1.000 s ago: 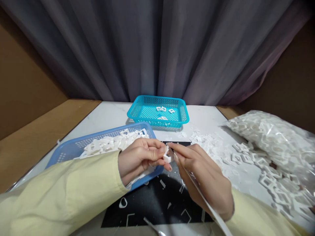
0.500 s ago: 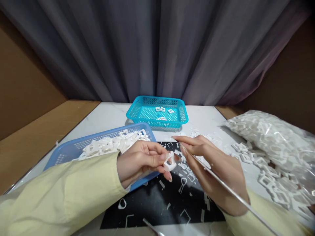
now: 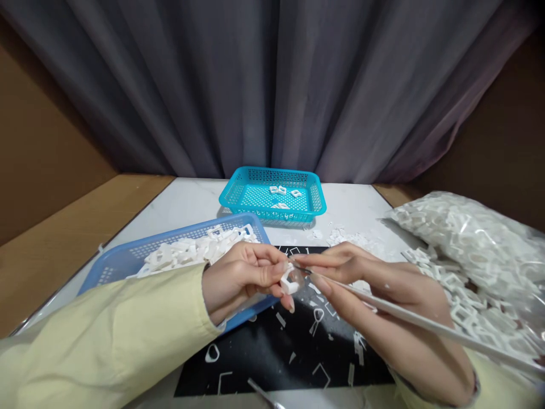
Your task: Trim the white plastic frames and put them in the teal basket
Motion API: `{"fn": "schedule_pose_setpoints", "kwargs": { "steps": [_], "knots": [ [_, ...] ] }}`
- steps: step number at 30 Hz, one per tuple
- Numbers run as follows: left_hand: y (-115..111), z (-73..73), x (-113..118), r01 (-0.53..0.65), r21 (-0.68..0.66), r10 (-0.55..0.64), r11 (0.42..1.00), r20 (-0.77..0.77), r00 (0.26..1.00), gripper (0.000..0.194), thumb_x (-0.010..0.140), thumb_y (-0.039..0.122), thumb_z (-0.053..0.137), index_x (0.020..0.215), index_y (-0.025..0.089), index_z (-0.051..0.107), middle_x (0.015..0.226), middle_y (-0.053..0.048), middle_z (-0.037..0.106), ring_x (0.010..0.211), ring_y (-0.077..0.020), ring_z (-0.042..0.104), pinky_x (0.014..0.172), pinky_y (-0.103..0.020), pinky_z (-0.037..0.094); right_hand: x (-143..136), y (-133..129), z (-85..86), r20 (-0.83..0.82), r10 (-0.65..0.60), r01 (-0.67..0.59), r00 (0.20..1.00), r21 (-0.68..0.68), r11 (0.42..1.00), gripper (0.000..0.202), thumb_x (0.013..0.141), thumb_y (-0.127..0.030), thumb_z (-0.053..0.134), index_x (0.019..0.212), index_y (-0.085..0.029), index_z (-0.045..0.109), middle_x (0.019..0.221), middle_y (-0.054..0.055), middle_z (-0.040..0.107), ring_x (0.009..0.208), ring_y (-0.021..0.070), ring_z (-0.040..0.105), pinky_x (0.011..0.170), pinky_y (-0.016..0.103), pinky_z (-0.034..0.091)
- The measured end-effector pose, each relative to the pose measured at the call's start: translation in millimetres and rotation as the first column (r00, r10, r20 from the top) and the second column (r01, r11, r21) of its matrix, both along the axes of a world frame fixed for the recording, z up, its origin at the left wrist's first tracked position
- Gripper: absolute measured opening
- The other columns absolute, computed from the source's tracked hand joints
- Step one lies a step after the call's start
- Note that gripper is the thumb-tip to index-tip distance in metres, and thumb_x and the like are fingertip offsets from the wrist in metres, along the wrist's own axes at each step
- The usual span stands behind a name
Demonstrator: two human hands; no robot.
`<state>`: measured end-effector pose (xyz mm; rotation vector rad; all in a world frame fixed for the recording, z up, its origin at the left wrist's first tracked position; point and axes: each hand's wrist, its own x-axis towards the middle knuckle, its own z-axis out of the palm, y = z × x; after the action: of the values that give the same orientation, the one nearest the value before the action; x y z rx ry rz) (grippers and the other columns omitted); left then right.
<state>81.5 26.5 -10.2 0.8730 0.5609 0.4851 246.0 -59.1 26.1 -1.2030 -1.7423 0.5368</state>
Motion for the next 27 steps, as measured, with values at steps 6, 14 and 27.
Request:
{"fn": "schedule_pose_setpoints", "kwargs": {
  "steps": [6,14,27],
  "knots": [
    [0,-1.1,0,-0.011,-0.028,0.010,1.000,-0.012,1.000,0.017,0.060,0.021,0.076,0.064,0.010,0.064,0.046,-0.002,0.064,0.045,-0.0161,0.063,0.046,-0.022,0.045,-3,-1,-5.6,0.044,0.018,-0.020,0.999,0.064,0.998,0.016,0.079,-0.009,0.053,0.082,-0.018,0.066,0.095,0.006,0.066,0.081,0.0143,0.060,0.066,0.025,0.053],
    [0,-3.5,0,-0.018,-0.039,0.018,0.999,-0.002,1.000,0.017,0.060,0.021,0.076,0.064,0.009,0.064,0.046,-0.003,0.064,0.046,-0.0159,0.063,0.047,-0.020,0.045,-6,-1,-14.1,0.122,0.039,-0.061,0.992,0.182,0.981,0.019,0.078,-0.002,0.051,0.088,-0.018,0.056,0.102,0.006,0.063,0.083,0.0142,0.055,0.068,0.028,0.051],
    [0,-4.3,2,-0.082,0.045,0.085,0.996,-0.064,0.994,0.014,0.060,0.016,0.075,0.063,0.010,0.063,0.051,-0.003,0.066,0.049,-0.0156,0.065,0.050,-0.018,0.048,-14,-1,-35.0,0.295,-0.157,0.083,0.942,0.248,0.965,0.012,0.083,-0.007,0.045,0.081,-0.018,0.050,0.105,0.004,0.061,0.088,0.0152,0.052,0.070,0.028,0.046]
  ]
}}
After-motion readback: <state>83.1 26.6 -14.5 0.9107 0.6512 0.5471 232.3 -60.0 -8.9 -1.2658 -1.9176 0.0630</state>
